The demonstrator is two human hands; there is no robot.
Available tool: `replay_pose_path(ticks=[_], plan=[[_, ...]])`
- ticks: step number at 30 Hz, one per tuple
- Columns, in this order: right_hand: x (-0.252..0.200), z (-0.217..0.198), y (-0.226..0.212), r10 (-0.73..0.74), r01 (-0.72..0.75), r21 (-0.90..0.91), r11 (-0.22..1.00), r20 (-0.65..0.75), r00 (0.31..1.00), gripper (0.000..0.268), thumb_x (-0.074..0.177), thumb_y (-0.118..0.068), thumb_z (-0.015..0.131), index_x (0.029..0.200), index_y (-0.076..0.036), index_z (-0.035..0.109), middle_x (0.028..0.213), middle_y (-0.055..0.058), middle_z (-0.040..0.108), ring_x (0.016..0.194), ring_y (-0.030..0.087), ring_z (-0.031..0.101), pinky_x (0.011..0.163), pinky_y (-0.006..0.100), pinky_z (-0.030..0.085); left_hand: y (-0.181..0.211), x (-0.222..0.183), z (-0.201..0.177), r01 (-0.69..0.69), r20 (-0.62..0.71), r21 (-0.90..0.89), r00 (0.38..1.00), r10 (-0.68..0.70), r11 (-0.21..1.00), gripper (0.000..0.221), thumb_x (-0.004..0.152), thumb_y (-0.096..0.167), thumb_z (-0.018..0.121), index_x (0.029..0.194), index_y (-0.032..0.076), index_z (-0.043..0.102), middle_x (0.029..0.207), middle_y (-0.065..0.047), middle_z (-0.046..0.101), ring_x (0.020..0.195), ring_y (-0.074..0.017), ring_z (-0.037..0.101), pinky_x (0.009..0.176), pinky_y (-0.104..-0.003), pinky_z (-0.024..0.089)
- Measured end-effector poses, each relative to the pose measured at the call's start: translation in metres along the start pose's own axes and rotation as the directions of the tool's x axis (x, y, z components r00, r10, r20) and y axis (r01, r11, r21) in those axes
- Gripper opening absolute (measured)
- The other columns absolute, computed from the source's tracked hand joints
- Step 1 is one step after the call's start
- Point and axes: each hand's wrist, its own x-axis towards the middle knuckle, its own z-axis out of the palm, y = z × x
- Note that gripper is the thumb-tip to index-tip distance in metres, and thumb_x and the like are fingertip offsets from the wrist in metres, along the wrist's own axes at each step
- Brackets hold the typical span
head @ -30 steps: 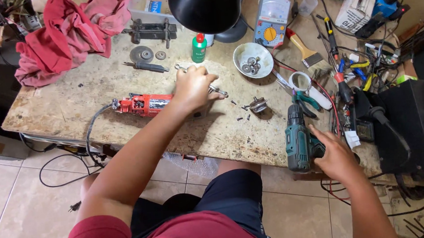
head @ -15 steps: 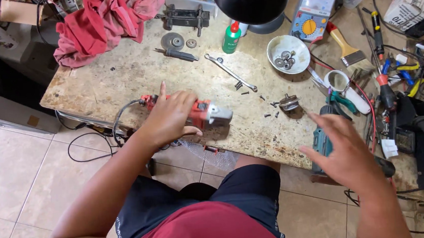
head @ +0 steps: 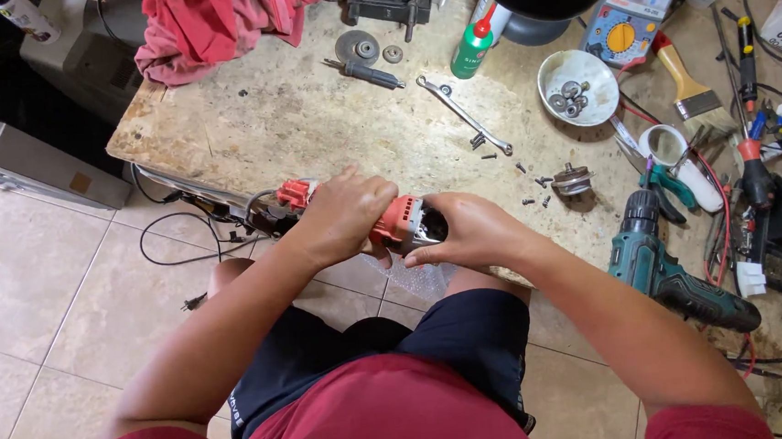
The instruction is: Disassembling an electric angle grinder to inspect and repair internal components using a power drill and hand tools.
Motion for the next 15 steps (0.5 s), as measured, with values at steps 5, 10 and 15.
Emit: replay_pose_path(ticks=[5,10,15], plan=[[0.023,0.003,0.019,-0.054,0.02,-0.209,0.978,-0.159,0.986,0.087,0.077,-0.058,0.079,0.139,-0.004,0.051,0.12,0.019,0.07,0.115,0.039,0.068,0.099,0.051,0.054,-0.014,0.012,-0.001,-0.02,-0.175,0.137,0.984,0.044,0.99,0.06,0.058,0.033,0.082,0.107,0.015,0.053,0.093,-0.004,0.054,0.088,-0.0278,0.063,0.087,-0.042,0.053],[0.036,0.004,0.036,-0.075,0.035,-0.229,0.973,-0.167,0.983,0.085,0.077,-0.053,0.081,0.138,-0.004,0.048,0.111,0.019,0.072,0.107,0.039,0.072,0.092,0.052,0.058,0.001,0.017,-0.025,0.014,-0.245,0.128,0.969,0.017,0.992,0.067,0.051,0.025,0.074,0.114,0.014,0.054,0.094,-0.003,0.051,0.086,-0.0265,0.06,0.076,-0.039,0.053],[0.042,0.001,0.049,-0.203,0.155,-0.306,0.939,-0.129,0.971,0.085,0.083,-0.063,0.075,0.135,0.0,0.052,0.102,0.024,0.074,0.099,0.042,0.074,0.089,0.051,0.06,-0.01,0.017,-0.003,0.003,-0.276,0.122,0.961,0.031,0.992,0.077,0.051,0.054,0.077,0.116,0.017,0.061,0.086,-0.002,0.058,0.081,-0.0234,0.063,0.073,-0.038,0.054]])
